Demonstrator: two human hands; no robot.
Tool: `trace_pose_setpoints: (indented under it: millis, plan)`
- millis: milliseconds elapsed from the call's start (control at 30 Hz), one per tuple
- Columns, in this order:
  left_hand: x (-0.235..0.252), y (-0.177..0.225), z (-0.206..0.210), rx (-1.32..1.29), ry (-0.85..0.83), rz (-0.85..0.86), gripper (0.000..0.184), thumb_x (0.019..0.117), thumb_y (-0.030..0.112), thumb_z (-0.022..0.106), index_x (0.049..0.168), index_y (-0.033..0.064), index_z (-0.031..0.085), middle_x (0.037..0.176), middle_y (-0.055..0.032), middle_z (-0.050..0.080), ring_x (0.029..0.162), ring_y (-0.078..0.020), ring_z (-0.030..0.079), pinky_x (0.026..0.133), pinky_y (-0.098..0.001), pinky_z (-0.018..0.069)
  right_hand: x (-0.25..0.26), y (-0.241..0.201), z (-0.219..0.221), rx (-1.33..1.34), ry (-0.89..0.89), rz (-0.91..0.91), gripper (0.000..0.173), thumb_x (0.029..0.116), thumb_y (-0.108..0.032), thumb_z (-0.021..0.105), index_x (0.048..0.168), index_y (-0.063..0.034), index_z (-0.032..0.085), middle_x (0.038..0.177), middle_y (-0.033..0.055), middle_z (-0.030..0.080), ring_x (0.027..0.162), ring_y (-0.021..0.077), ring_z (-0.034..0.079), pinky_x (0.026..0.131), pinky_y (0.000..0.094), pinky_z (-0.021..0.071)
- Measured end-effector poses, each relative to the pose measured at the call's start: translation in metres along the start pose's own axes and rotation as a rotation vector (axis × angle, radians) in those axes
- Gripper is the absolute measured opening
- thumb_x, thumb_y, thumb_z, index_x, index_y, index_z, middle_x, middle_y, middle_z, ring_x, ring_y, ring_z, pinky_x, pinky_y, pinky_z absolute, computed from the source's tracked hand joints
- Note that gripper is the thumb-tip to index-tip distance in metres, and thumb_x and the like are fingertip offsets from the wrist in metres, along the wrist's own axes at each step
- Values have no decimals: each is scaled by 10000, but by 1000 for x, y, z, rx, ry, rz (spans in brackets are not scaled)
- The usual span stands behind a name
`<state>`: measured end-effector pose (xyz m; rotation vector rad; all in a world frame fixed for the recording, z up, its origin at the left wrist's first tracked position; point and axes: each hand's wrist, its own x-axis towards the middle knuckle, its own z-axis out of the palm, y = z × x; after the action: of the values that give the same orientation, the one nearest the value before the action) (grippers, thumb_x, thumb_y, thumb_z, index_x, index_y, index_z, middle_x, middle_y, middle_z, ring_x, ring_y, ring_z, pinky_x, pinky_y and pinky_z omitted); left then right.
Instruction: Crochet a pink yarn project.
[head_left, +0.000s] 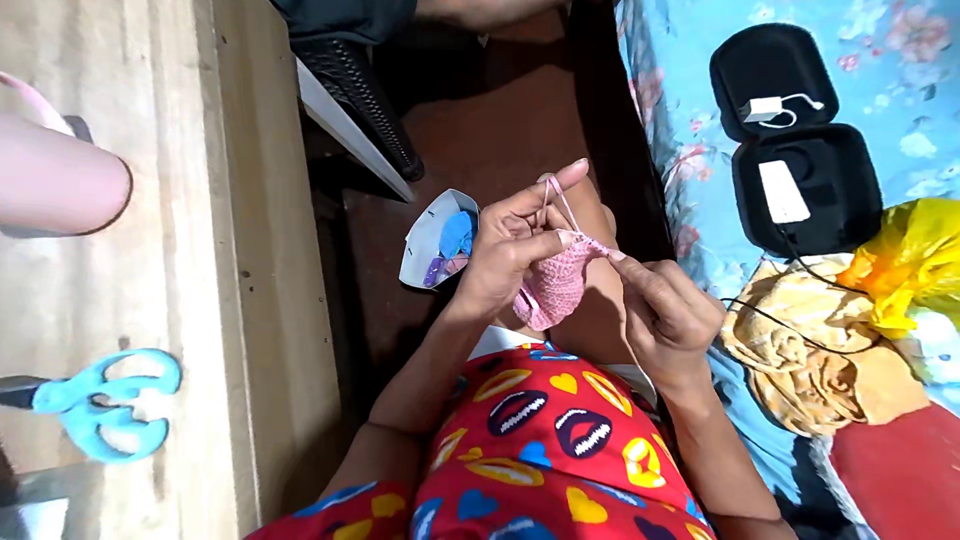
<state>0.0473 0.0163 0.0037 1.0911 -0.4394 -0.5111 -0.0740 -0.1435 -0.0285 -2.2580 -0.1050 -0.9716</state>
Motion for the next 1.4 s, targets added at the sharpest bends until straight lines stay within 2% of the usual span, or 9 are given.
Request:
trace_pose_setpoints:
  millis: [333,600,700,733,833,1000,1133,1233,1400]
  plan:
    - [4,-4,-9,-192,-65,-138,547,834,-132,498,1370,-49,568,787,8,681,695,-63,655,713,-239,580,2,6,-4,301,-88,126,227,952,-3,599,1104,7,768,758,49,598,633,15,517,571,130,432]
    - [3,0,-6,51,-60,-110,714,847,-90,608,1525,-54,384,888,-35,667,756,-97,662,732,-246,587,3,4,-1,397,-122,291,261,916,50,610,1120,12,768,832,21,653,703,-17,574,631,111,491]
    - [0,1,1,128,32,-57,745,831,-157,644,1521,-59,382,834,-23,703,689,-68,671,694,-216,593,2,3,-2,498,-133,424,271,912,63,620,1134,3,761,966,24,736,811,-8,657,726,142,557]
    - [-1,0,3,146,53,-25,742,822,-174,640,1512,-71,389,834,-21,710,673,-60,666,681,-207,589,2,3,-4,598,-147,522,275,917,56,632,1151,-21,756,993,3,753,793,-14,665,708,147,563]
    - [-2,-4,9,239,84,84,712,820,-173,634,1491,-92,409,846,-16,712,658,-37,643,663,-187,571,4,1,-2,837,-148,752,313,887,49,639,1154,-81,738,745,-38,654,519,-17,477,465,135,387]
    - [-12,-14,18,636,105,351,604,846,-109,603,1442,-75,512,836,-52,672,686,-45,608,646,-179,530,12,-13,5,501,-113,477,177,925,31,616,1090,13,676,832,-18,673,679,-20,607,623,137,530]
    - [-15,-28,21,763,125,622,414,879,-74,596,1289,-122,622,869,-135,710,730,-86,648,675,-199,544,20,-14,4,716,-105,596,181,923,21,637,1081,-67,647,772,-56,652,595,-33,556,541,120,470]
    - [-16,-28,23,574,114,582,427,893,-85,605,1320,-84,596,954,-73,719,847,-46,671,784,-199,564,19,-11,4,1032,-72,755,260,897,51,646,1100,-112,654,722,-31,648,505,-25,486,462,118,392]
    - [-14,-20,27,277,150,386,538,864,-138,603,1394,-55,555,935,-8,707,777,-33,650,728,-192,562,5,-14,12,455,62,363,116,951,14,633,1063,6,663,908,7,691,749,-6,638,675,146,552]
